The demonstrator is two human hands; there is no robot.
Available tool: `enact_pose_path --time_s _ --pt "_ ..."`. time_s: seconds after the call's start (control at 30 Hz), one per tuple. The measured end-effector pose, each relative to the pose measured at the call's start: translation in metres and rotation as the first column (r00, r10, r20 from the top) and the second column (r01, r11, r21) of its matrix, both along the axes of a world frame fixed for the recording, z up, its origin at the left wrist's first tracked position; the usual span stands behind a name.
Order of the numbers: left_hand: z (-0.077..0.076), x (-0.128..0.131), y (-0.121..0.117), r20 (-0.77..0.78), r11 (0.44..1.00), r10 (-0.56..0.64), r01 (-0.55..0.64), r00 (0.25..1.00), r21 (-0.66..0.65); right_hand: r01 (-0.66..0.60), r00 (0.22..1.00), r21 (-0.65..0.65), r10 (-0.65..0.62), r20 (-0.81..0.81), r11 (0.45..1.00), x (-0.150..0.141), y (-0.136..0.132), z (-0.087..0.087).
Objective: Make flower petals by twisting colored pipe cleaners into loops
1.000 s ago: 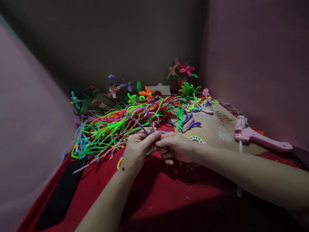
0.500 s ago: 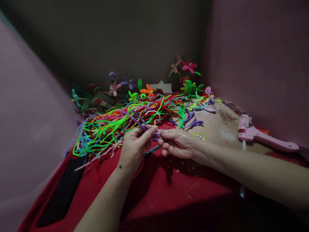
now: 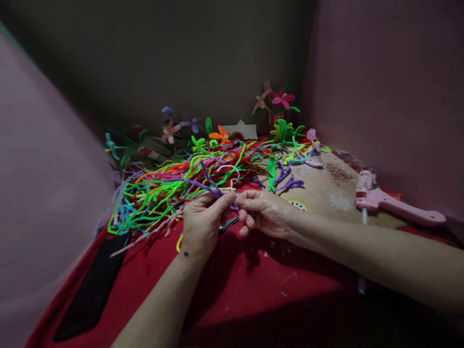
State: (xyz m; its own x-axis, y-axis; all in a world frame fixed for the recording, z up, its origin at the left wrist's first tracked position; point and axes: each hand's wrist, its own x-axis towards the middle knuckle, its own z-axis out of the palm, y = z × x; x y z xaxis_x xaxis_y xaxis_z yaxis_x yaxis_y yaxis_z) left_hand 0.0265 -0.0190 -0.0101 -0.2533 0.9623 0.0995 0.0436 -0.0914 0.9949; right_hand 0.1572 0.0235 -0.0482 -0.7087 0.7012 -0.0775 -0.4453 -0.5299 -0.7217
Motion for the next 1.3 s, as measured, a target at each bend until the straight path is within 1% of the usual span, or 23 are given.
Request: enact_pose_path --time_s 0.07,0.13,0.27,0.37,0.5,0.67,0.77,0.9,1.03,1.13,1.3 --pt "0.000 0.000 0.000 0.021 1.000 0.001 -0.001 1.000 0.002 -0.020 1.000 0.057 0.020 -0.008 0.998 0.001 0.000 -0.001" --pt "0.000 -0.001 0.001 0.049 1.000 -0.009 0.009 0.999 -0.010 -0.049 0.999 0.086 0.050 -0.016 0.995 0.001 0.001 -0.002" --pt "-0.002 -0.004 0.003 0.065 0.999 -0.038 0.039 0.997 -0.010 -0.108 0.994 0.101 0.111 -0.023 0.989 0.004 0.005 0.000" --pt "-0.002 -0.005 0.003 0.040 1.000 -0.022 0.023 0.999 -0.010 -0.162 0.987 0.115 0.162 0.006 0.980 0.006 0.006 0.002" --pt "-0.002 -0.005 0.003 0.033 1.000 -0.014 0.014 0.999 0.000 -0.246 0.969 0.076 0.244 0.034 0.966 0.007 0.005 0.001" --pt "-0.004 -0.008 0.002 0.007 0.999 -0.037 0.037 0.999 0.014 -0.255 0.967 0.010 0.255 -0.010 0.967 0.007 0.005 -0.003" --pt "-0.003 -0.007 0.001 0.016 1.000 -0.022 0.022 1.000 0.009 -0.272 0.962 0.014 0.272 0.016 0.962 0.006 0.005 -0.003" --pt "-0.003 -0.006 0.000 0.016 1.000 -0.003 0.003 1.000 0.018 -0.254 0.964 0.038 0.249 0.096 0.967 0.005 0.003 -0.002" --pt "-0.004 -0.008 0.001 0.043 0.997 -0.075 0.075 0.996 -0.011 -0.191 0.973 0.112 0.173 0.155 0.975 0.004 0.000 0.001" --pt "-0.005 -0.010 0.002 0.099 0.993 -0.118 0.119 0.988 -0.004 -0.157 0.979 0.163 0.132 0.155 0.974 0.005 0.001 0.003" --pt "-0.007 -0.010 0.004 0.086 0.994 -0.109 0.110 0.990 -0.009 -0.133 0.981 0.193 0.100 0.168 0.972 0.007 0.003 0.005"
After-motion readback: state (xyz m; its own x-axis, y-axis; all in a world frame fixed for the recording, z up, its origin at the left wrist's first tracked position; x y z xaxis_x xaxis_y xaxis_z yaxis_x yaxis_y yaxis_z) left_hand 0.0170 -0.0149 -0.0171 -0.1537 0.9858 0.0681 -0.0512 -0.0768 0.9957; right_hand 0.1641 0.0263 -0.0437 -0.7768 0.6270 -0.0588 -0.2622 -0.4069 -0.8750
